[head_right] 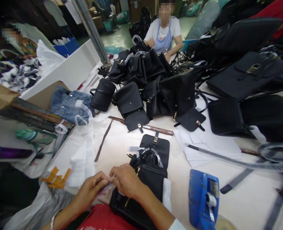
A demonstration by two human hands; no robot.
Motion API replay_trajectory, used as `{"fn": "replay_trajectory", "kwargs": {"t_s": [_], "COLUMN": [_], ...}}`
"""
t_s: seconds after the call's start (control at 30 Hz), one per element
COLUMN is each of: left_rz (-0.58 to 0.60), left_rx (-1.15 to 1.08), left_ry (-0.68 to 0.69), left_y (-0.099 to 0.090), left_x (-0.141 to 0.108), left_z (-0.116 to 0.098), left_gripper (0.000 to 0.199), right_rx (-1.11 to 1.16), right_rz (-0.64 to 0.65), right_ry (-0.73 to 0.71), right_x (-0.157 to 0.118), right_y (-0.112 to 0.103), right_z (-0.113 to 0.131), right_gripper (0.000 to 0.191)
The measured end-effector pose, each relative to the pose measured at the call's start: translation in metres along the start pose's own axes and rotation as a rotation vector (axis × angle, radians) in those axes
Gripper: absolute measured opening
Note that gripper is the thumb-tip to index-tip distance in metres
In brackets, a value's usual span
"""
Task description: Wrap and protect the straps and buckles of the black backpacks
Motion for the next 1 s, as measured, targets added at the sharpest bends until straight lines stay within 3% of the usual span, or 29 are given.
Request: {"fn": "replay_trajectory", "kwargs": {"t_s": [0.1, 0.27, 0.5, 0.63, 0.73, 1.0], "left_rz": [-0.028, -0.066, -0.07, -0.083, -0.129, -0.09], "left_rx": [0.076, 0.102, 0.106, 0.132, 0.145, 0.222], "left_ry": [0.001, -0.007, 0.016, -0.001, 0.007, 0.079], "left_y": [-0.006, -0.01, 0.002, 0.001, -0.001, 0.016], "left_x": [-0.001, -0.001, 0.005, 0.009, 0.012, 0.019], "left_z": [0.005, 0.008, -0.012, -0.011, -0.013, -0.037], "left_gripper": [0.035, 0.036, 0.034, 0.032, 0.03, 0.028], "right_rx": [-0.058, -0.115, -0.057, -0.063, -0.104, -0.066], "right_rz": [0.036, 0.055, 0.064, -0.002, -0.04, -0.026], "right_ry": [0.024, 0.05, -0.062, 0.001, 0.098, -0.019], "right_x": [-0.012, -0.027, -0.013, -0.026, -0.036, -0.025], "right_y": [-0.014, -0.029, -0.009, -0.025, -0.037, -0.025], "right_z": [-0.014, -0.038, -0.005, -0.021, -0.039, -0.022], "right_gripper": [0.023, 0.012, 0.015, 0.018, 0.01, 0.011]}}
Point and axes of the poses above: each hand's wrist, its own x-axis towards the middle knuckle, its own y-axis out of the palm, z = x × y, the point moved 7 cm from there along x, towards the middle knuckle, and after that the axes turned 15 degrees about -y, right-handed, at the moved point
